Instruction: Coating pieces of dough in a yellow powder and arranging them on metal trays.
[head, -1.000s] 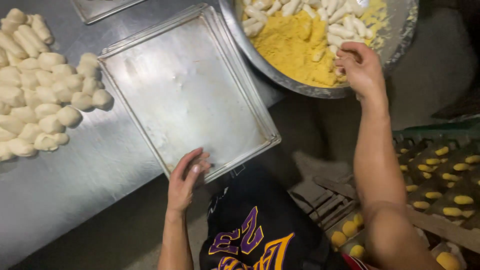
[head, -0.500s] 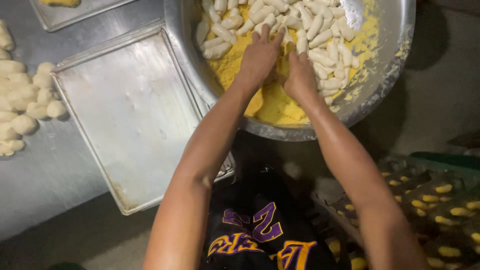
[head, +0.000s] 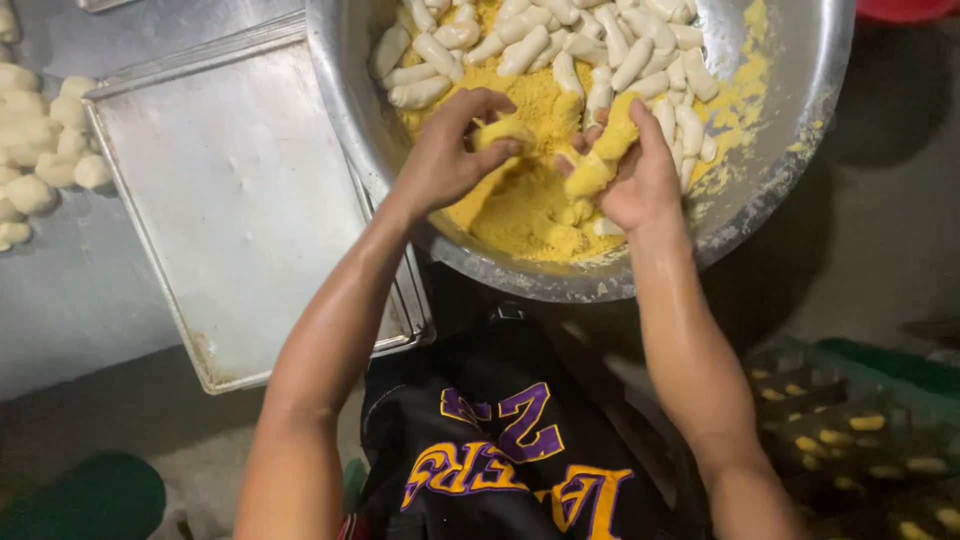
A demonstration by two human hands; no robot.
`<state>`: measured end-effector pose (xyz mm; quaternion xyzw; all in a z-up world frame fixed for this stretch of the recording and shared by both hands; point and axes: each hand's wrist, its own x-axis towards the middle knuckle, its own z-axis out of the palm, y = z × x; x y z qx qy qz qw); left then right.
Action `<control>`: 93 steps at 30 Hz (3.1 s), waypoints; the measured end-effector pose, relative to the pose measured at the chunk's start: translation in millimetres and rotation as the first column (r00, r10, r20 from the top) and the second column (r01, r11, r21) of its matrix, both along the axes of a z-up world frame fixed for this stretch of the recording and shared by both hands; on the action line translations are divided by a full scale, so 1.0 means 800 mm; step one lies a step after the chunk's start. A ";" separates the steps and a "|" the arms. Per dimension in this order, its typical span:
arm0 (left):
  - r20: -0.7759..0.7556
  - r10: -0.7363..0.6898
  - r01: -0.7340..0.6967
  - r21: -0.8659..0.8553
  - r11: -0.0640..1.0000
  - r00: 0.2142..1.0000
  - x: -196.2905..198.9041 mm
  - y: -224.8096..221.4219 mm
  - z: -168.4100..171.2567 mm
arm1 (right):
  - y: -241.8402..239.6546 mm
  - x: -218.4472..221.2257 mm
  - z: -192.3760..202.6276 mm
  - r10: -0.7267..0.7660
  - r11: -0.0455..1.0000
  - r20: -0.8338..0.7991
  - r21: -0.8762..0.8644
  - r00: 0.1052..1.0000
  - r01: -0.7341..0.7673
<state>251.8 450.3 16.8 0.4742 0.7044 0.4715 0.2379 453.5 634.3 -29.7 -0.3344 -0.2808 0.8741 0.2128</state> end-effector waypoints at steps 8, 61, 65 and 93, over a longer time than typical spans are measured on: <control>0.071 0.234 -0.241 0.121 0.963 0.970 0.010 0.002 -0.044 | -0.022 -0.041 -0.012 0.165 0.927 0.171 0.308 0.971 -0.212; -0.633 0.184 -0.085 0.184 0.979 0.752 -0.294 -0.299 -0.087 | -0.214 -0.237 0.108 -0.232 -0.050 0.420 0.896 0.878 -0.442; -0.393 0.296 -0.254 0.157 0.954 0.871 -0.230 -0.297 -0.019 | -0.063 -0.100 0.092 -0.444 -0.082 0.667 0.634 0.598 -0.769; -0.470 -0.662 0.534 -0.392 0.749 0.584 0.132 0.069 -0.149 | 0.022 0.062 0.041 0.182 0.980 -0.266 0.127 0.947 -0.153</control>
